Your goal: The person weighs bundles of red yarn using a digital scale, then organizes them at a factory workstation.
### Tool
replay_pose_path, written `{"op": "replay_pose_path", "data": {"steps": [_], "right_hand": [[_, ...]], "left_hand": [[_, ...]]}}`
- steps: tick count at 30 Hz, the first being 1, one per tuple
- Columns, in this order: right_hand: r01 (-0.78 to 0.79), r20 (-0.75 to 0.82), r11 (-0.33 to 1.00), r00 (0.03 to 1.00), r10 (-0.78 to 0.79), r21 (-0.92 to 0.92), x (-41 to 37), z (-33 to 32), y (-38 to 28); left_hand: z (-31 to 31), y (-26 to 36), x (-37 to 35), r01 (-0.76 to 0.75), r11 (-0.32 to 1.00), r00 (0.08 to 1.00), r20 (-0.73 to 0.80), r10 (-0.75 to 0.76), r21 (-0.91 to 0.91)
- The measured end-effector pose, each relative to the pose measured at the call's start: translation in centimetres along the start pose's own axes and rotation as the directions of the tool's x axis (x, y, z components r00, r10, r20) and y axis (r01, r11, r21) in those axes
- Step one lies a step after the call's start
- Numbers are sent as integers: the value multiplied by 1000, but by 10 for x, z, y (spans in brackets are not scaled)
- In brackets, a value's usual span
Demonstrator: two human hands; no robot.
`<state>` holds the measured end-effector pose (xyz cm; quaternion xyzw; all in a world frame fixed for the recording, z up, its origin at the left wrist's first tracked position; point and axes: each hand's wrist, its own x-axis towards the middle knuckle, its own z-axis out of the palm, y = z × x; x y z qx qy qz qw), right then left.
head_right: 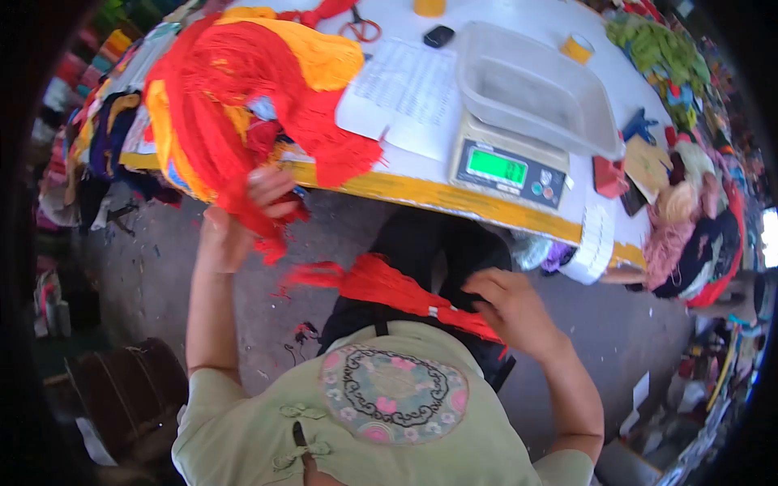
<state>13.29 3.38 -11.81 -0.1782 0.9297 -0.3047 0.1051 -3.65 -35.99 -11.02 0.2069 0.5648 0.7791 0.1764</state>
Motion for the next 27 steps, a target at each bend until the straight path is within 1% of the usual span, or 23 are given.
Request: {"op": "replay_pose_path", "data": {"steps": [1, 2, 3, 5, 8, 11, 12, 15, 16, 19, 20, 22, 23, 25, 26, 27], "right_hand": [[77, -111, 984, 992, -60, 159, 29, -2, -25], [64, -157, 928, 988, -7, 366, 53, -2, -51], [58, -190, 829, 980, 59, 556, 73, -3, -75], [64, -220, 812, 972, 80, 580, 108, -12, -110], [242, -339, 830, 938, -69, 502, 139, 2, -110], [256, -342, 870, 933, -109, 421, 142, -5, -101], [260, -363, 858, 927, -94, 443, 142, -7, -96], [174, -320, 862, 947, -14, 476, 137, -19, -98], [196, -339, 877, 940, -41, 438, 137, -18, -94], [260, -400, 848, 914, -62, 462, 138, -21, -90], [198, -327, 777, 945, 11, 598, 137, -24, -89], [45, -146, 576, 981, 130, 816, 133, -30, -87], [-8, -62, 518, 991, 119, 855, 132, -31, -87], [-131, 107, 398, 991, 82, 908, 132, -30, -87], [-199, 191, 339, 980, 57, 919, 132, -30, -87], [-152, 153, 445, 988, 34, 882, 131, -30, -89]], "left_hand": [[14, -6, 9, -3, 983, 994, 104, 22, -181], [35, 3, 16, 17, 980, 982, 187, 21, -200], [50, 4, 22, 5, 978, 969, 242, 47, -210], [80, 19, 31, -58, 995, 939, 335, 80, -75], [87, 23, 35, -191, 956, 923, 373, 96, 224], [76, 21, 30, -71, 963, 966, 260, 1, 261], [71, 15, 29, -146, 975, 959, 264, 98, 168], [87, 3, 21, 14, 1000, 994, 113, -15, 6], [92, -1, 22, 41, 994, 999, 34, -38, -104], [95, -6, 24, 51, 986, 997, 63, -42, -159], [91, -10, 24, 38, 990, 995, 96, -25, -136], [78, -22, 23, 12, 996, 987, 161, 2, -89], [80, -20, 23, 39, 979, 990, 141, -10, -201], [85, -11, 25, 81, 903, 994, 103, -41, -421], [81, -6, 22, 179, 862, 981, 155, -118, -475], [73, -7, 18, 238, 895, 960, 230, -159, -377]]}}
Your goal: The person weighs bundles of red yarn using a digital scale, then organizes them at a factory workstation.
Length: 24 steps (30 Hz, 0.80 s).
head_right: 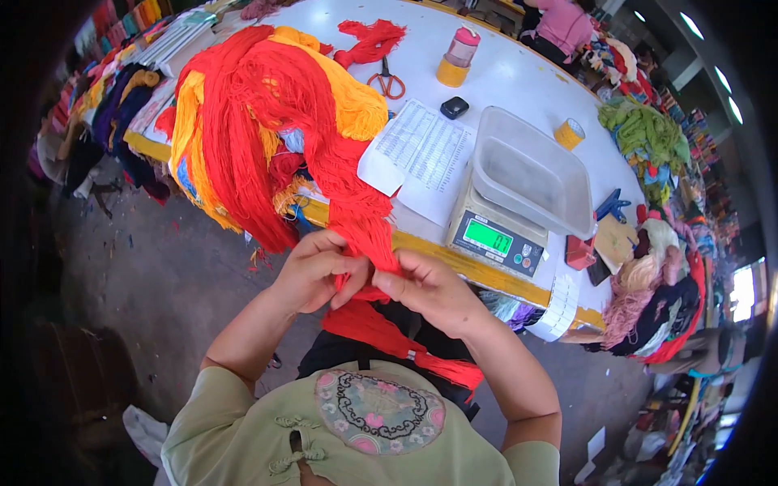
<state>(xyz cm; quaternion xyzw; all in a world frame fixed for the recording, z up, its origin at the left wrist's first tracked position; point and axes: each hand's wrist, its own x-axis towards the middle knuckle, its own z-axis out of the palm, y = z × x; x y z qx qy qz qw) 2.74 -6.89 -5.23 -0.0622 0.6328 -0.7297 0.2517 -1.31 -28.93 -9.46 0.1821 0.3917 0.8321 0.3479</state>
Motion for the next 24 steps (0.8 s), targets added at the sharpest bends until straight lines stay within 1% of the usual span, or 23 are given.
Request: {"op": "replay_pose_path", "data": {"steps": [2, 3, 5, 6, 7, 8, 9, 10, 11, 12, 13, 14, 15, 16, 17, 18, 20, 21, 22, 23, 24], "right_hand": [[96, 27, 968, 995, -92, -231, -2, 0, -5], [146, 29, 949, 989, -144, -278, -9, -6, -19], [200, -86, 978, 975, -205, -64, -32, -14, -56], [378, -156, 925, 912, -380, -43, -38, -23, -70], [543, -220, 839, 813, -539, -48, -44, -31, -85], [603, -234, 798, 778, -583, 17, -48, -34, -114], [659, -246, 748, 741, -625, 82, -52, -38, -143], [709, -258, 690, 701, -665, 144, -57, -41, -171], [734, -118, 671, 679, -725, 106, -55, -52, -203], [737, -92, 673, 676, -731, 64, -60, -68, -232], [778, -165, 628, 618, -768, -11, -67, -88, -261], [804, -236, 587, 555, -798, -95, -73, -109, -290], [835, -379, 502, 399, -835, -226, -73, -121, -318], [681, -6, 729, 730, -683, -69, -63, -111, -346], [579, 173, 814, 807, -565, -43, -56, -103, -361], [465, 342, 883, 842, -418, -66, -49, -94, -377], [548, 236, 825, 828, -509, -140, -44, -86, -389], [644, -63, 724, 735, -675, -249, -34, -64, -384], [682, -326, 619, 527, -785, -388, -22, -40, -379], [658, -519, 527, 234, -822, -538, -16, -25, -376], [636, -537, 503, 161, -828, -586, -14, -26, -382]], "left_hand": [[-19, -2, -9, 123, 973, 986, 91, -143, 198], [-27, -12, -14, 9, 898, 995, 88, -53, 440], [-71, -50, -32, 95, 889, 995, -33, -89, 448], [-98, -78, -45, 142, 934, 980, -182, -86, 327], [-125, -109, -60, 172, 965, 940, -325, -100, 199], [-145, -141, -76, 230, 900, 865, -501, -16, 369], [-163, -171, -94, 316, 802, 762, -639, 105, 508], [-184, -200, -118, 506, 423, 767, -616, 178, 752], [-199, -219, -142, 591, -55, 791, -565, 235, 804], [-198, -222, -159, 640, -147, 768, -634, 94, 754], [-197, -222, -174, 665, -249, 719, -694, -40, 704], [-208, -235, -197, 654, -313, 701, -707, -92, 689], [-220, -247, -220, 635, -376, 681, -719, -141, 675], [-227, -255, -237, 687, -378, 620, -772, -141, 620], [-233, -259, -248, 735, -381, 553, -821, -141, 561], [-237, -260, -252, 757, -382, 527, -841, -124, 530], [-243, -263, -256, 801, -381, 465, -881, -90, 462], [-238, -255, -251, 803, -383, 459, -884, -90, 456], [-237, -253, -253, 805, -394, 445, -890, -93, 444], [-235, -252, -257, 807, -405, 431, -897, -94, 430], [-235, -253, -258, 809, -414, 419, -903, -92, 418]]}}
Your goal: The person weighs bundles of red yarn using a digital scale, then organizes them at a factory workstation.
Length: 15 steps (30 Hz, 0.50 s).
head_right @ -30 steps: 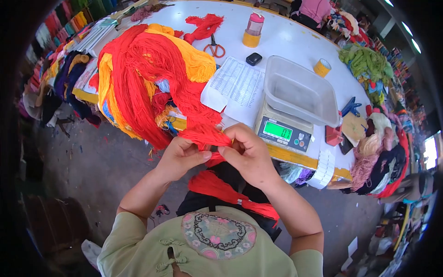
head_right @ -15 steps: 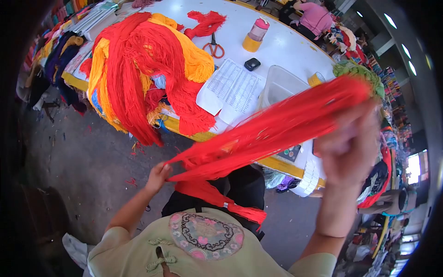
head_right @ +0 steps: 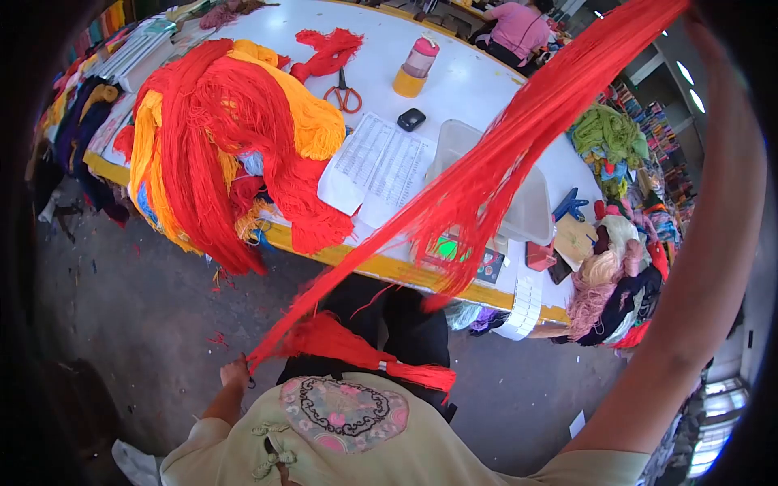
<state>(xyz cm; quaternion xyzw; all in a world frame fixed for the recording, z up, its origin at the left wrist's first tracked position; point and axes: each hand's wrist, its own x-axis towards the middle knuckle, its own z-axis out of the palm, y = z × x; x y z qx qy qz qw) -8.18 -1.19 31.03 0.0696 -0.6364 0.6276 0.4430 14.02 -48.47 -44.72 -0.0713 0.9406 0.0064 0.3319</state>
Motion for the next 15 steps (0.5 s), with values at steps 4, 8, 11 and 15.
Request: {"op": "replay_pose_path", "data": {"steps": [4, 8, 11, 15], "right_hand": [[135, -151, 986, 977, -149, -98, 65, -21, -11], [163, -74, 984, 983, -168, -65, 165, -114, -66], [199, 87, 980, 977, -196, -18, 137, -109, -49], [108, 185, 993, 978, -96, -55, 74, -67, 13]], "left_hand": [[40, -46, -6, 226, 965, 921, 293, -256, 131], [89, -113, -41, 394, 912, 844, 350, -407, 111], [87, -129, -36, 399, 916, 855, 348, -385, 33], [68, -87, 45, -4, 996, 979, 202, -15, 93]]}}
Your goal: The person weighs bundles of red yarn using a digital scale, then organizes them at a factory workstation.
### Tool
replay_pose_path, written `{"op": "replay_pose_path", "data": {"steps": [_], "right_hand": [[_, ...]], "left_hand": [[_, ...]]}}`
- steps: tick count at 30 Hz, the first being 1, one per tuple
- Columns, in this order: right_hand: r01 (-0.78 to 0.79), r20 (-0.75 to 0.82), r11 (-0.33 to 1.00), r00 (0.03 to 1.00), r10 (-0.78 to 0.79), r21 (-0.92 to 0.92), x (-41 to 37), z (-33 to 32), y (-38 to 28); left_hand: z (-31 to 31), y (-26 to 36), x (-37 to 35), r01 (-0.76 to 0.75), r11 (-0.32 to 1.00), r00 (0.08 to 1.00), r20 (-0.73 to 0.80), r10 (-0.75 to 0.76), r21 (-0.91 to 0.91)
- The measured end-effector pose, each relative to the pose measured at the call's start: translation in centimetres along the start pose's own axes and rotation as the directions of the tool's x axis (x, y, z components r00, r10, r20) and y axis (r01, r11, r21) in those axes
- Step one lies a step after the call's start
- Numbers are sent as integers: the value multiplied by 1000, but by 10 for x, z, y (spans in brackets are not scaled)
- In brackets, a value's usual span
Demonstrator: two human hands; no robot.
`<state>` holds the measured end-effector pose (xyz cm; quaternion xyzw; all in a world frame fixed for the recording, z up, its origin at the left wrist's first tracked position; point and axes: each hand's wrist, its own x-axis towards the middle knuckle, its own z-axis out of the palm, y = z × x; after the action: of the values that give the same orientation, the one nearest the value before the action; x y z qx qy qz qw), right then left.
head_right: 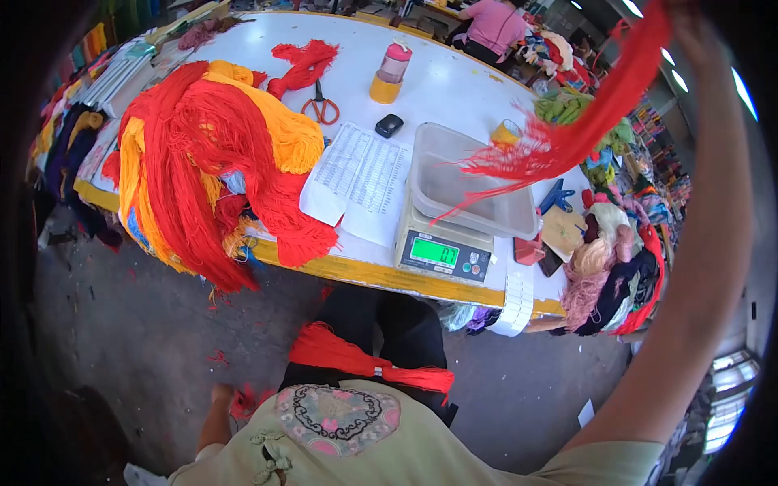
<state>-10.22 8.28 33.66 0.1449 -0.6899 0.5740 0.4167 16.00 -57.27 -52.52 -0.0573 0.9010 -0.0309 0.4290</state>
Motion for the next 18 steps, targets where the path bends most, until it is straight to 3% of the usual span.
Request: {"op": "replay_pose_path", "data": {"steps": [1, 2, 4, 5, 6, 7, 8, 9, 10, 11, 13, 14, 16, 17, 18], "right_hand": [[-46, 10, 999, 999, 46, -20, -6, 1, 20], [-64, 146, 985, 985, 88, -158, -4, -21, 55], [-123, 490, 957, 837, 242, -263, -48, -38, 111], [72, 356, 651, 879, 316, -756, -102, -23, 120], [386, 709, 672, 638, 301, -632, -114, -67, 175], [436, 574, 393, 727, 376, -810, -182, -35, 168], [500, 490, 124, 719, 493, -857, -228, -28, 168], [468, 423, 79, 699, 577, -880, -261, -19, 159], [509, 494, 139, 678, 544, -850, -287, -31, 163], [548, 563, 196, 654, 506, -813, -308, -40, 167], [403, 533, 366, 748, 397, -839, -333, -28, 140], [330, 504, 453, 791, 346, -828, -340, -20, 123], [352, 560, 676, 821, 108, -647, -342, -13, 83], [486, 597, 674, 798, -83, -557, -345, -10, 53], [464, 635, 736, 770, -59, -494, -347, -12, 12]], "left_hand": [[-14, 18, 14, -67, 998, 989, -134, 65, -17], [-23, 36, 30, -137, 990, 956, -265, 126, -25], [-42, 68, 42, -259, 875, 914, -395, 86, -409], [-60, 87, 35, -236, 799, 935, -352, 33, -553], [-91, 108, 7, -204, 703, 955, -298, -11, -682], [-109, 121, -11, -164, 588, 971, -236, -46, -792], [-111, 125, -13, -219, 601, 958, -285, -15, -769], [-113, 128, -14, -273, 613, 943, -333, 17, -742], [-116, 132, -16, -326, 622, 924, -380, 49, -712], [-128, 138, -26, -280, 497, 953, -300, 41, -822], [-171, 151, -65, -143, 211, 989, -133, 60, -967], [-193, 154, -85, -140, 130, 987, -128, 99, -981], [-234, 162, -116, -128, -25, 975, -130, 178, -991], [-246, 172, -120, -154, -89, 964, -169, 203, -984], [-257, 180, -125, -176, -146, 952, -207, 227, -973]]}}
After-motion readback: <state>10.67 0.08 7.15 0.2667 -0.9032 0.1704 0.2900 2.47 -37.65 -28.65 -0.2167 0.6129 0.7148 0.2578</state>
